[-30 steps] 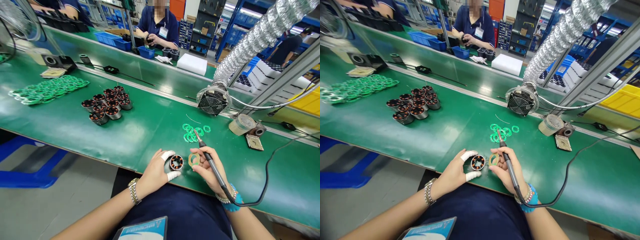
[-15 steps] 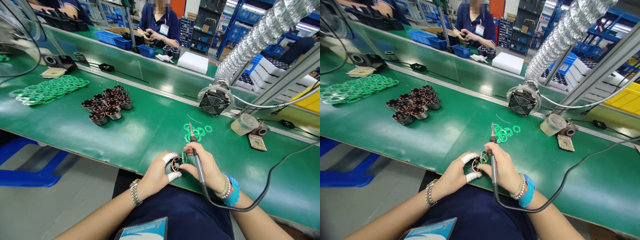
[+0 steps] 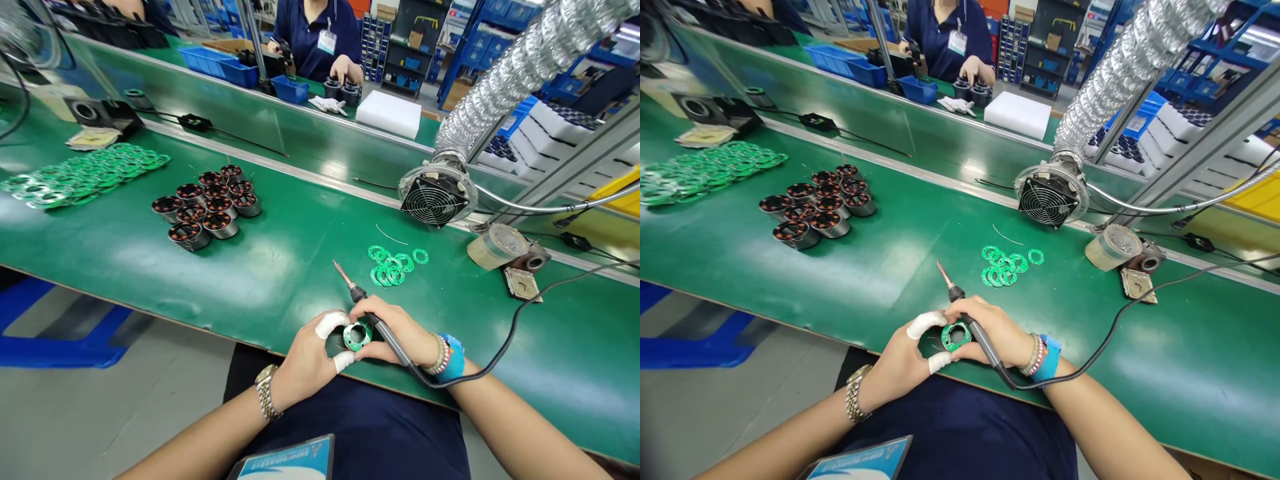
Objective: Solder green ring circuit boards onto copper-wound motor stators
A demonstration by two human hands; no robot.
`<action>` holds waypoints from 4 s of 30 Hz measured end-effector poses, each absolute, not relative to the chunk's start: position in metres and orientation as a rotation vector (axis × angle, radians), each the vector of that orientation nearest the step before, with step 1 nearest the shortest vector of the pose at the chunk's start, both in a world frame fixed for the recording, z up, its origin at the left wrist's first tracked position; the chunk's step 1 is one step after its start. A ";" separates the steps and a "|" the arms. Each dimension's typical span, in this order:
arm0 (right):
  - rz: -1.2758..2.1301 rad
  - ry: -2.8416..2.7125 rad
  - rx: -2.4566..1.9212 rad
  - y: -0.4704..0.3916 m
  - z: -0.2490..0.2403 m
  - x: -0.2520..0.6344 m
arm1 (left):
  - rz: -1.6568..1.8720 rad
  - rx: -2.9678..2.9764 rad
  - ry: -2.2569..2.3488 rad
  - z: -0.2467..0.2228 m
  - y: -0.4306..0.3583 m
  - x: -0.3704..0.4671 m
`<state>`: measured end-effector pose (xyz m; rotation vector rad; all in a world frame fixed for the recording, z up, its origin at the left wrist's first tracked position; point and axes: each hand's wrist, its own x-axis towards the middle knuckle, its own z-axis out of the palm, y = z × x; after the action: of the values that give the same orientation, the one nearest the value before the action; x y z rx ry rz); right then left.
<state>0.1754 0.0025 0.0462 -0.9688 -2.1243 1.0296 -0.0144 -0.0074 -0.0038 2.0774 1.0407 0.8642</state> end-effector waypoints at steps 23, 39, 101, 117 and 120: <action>0.698 -1.916 -1.234 -0.051 0.035 0.190 | 0.928 2.059 0.730 0.007 0.003 -0.023; 0.679 -1.910 -1.156 -0.047 0.015 0.184 | 0.891 2.066 0.778 0.005 0.002 -0.024; 0.657 -1.934 -1.319 -0.046 0.029 0.170 | 0.451 1.061 0.861 0.030 0.029 -0.020; 0.632 -1.942 -1.300 -0.046 0.031 0.170 | 0.392 1.540 0.737 0.023 0.030 -0.028; 0.510 -1.922 -1.226 -0.049 0.038 0.173 | 0.403 1.509 0.729 0.021 0.030 -0.028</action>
<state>0.1730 -0.0487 0.0377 -1.2259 -1.9218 0.5100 -0.0275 0.0296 0.0212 1.5091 0.7293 0.4031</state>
